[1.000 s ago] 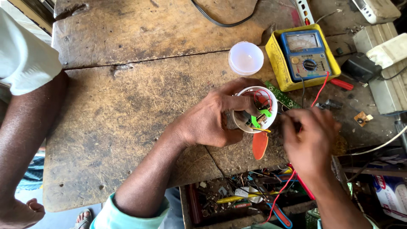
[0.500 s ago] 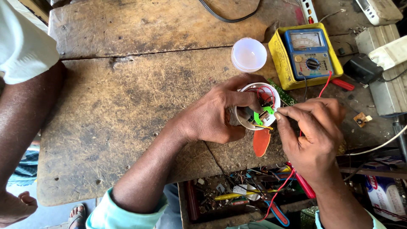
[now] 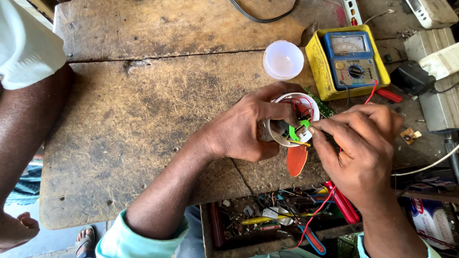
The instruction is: The person repairs an LED bulb at a cluttered workbench. They open the bulb housing, reposition the internal circuit board and wires, tighten components with a red-handled screwdriver, test the LED disc against a multimeter, then snap the diffuser cover back onto the bulb and hand the reassembled bulb to a customer across the bench.
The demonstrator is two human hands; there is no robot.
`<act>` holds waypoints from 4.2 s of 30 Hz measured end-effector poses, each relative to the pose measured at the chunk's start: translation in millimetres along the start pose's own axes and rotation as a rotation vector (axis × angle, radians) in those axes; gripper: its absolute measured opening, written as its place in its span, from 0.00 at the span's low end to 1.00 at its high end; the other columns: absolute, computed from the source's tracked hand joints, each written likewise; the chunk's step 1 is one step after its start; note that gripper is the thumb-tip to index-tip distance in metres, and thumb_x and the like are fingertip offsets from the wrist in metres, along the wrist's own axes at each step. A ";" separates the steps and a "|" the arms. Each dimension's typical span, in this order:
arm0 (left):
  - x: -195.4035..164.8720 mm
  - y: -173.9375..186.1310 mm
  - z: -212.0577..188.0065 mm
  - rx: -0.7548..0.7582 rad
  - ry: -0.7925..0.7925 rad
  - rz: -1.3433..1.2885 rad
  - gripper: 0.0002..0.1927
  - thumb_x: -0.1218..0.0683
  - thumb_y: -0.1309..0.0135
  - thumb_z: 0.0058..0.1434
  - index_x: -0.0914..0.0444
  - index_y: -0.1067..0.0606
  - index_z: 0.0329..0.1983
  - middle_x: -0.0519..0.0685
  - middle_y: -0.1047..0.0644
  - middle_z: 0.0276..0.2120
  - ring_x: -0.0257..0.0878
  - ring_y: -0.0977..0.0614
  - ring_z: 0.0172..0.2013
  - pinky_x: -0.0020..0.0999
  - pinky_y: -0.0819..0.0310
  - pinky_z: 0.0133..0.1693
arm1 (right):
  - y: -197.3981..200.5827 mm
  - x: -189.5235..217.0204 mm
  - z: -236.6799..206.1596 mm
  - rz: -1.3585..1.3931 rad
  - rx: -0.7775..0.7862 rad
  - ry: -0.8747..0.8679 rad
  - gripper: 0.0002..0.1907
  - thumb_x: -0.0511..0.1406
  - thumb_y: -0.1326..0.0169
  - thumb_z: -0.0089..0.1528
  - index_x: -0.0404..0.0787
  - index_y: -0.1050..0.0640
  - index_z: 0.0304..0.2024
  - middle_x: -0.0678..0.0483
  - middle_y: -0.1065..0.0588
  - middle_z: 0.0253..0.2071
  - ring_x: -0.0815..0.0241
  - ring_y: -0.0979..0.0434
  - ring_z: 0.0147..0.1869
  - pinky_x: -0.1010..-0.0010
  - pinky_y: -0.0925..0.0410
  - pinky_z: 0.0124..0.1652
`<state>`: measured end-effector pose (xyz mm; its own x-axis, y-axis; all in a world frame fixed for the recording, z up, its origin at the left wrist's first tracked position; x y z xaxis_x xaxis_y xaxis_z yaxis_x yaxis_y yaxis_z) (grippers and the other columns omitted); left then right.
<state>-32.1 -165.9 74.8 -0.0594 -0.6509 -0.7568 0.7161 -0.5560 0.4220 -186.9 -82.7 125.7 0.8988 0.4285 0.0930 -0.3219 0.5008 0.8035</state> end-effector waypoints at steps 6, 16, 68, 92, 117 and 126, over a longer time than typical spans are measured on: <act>1.3 -2.2 0.8 0.008 0.031 -0.001 0.25 0.61 0.30 0.42 0.59 0.21 0.46 0.59 0.31 0.66 0.55 0.25 0.66 0.44 0.25 0.64 | -1.2 1.5 0.0 -0.035 0.014 0.006 0.12 0.29 0.31 0.55 0.38 0.18 0.40 0.55 0.23 0.39 0.51 0.27 0.51 0.54 0.40 0.57; 0.5 -4.4 3.6 0.016 0.027 -0.002 0.24 0.59 0.29 0.43 0.59 0.21 0.46 0.58 0.30 0.65 0.54 0.24 0.65 0.43 0.24 0.63 | -3.2 -6.6 -4.7 0.007 0.010 -0.006 0.12 0.28 0.31 0.55 0.39 0.19 0.40 0.55 0.23 0.39 0.52 0.25 0.51 0.58 0.39 0.57; -5.8 -6.3 5.8 -0.007 -0.012 0.026 0.24 0.58 0.28 0.45 0.59 0.20 0.47 0.58 0.29 0.64 0.55 0.24 0.64 0.44 0.25 0.63 | 4.0 -1.9 -0.9 -0.049 0.082 -0.040 0.12 0.30 0.31 0.55 0.40 0.20 0.39 0.55 0.23 0.41 0.51 0.26 0.53 0.58 0.39 0.56; -17.0 19.5 -1.8 -0.007 0.034 -0.071 0.25 0.64 0.34 0.42 0.62 0.20 0.47 0.56 0.29 0.65 0.49 0.24 0.65 0.43 0.27 0.66 | 46.8 -80.1 -92.7 0.046 -0.190 -0.463 0.14 0.20 0.39 0.71 0.26 0.24 0.58 0.44 0.22 0.43 0.62 0.23 0.45 0.77 0.31 0.45; 8.1 8.4 -0.3 0.019 0.011 -0.062 0.28 0.64 0.34 0.42 0.59 0.22 0.49 0.57 0.31 0.67 0.52 0.25 0.68 0.44 0.26 0.68 | -31.1 -219.7 -50.1 -0.493 0.313 -0.242 0.10 0.36 0.32 0.62 0.40 0.18 0.42 0.49 0.23 0.39 0.44 0.23 0.48 0.51 0.29 0.48; 8.0 1.5 3.8 0.014 0.046 0.023 0.29 0.60 0.27 0.42 0.56 0.24 0.48 0.52 0.32 0.67 0.51 0.26 0.67 0.42 0.26 0.66 | 0.3 -230.7 -78.8 -0.187 0.055 -0.381 0.09 0.35 0.38 0.70 0.34 0.23 0.44 0.47 0.25 0.41 0.51 0.25 0.44 0.61 0.31 0.44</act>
<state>-34.2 -173.9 71.3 -0.0104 -0.6392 -0.7689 0.7072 -0.5483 0.4463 -417.9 -122.1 58.1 0.9892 0.0210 0.1452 -0.1363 0.4983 0.8562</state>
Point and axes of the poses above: each hand's wrist, its own z-axis towards the middle knuckle, its own y-axis out of the back of the hand, x = y × z, the point moved 6 cm from there along z, towards the middle knuckle
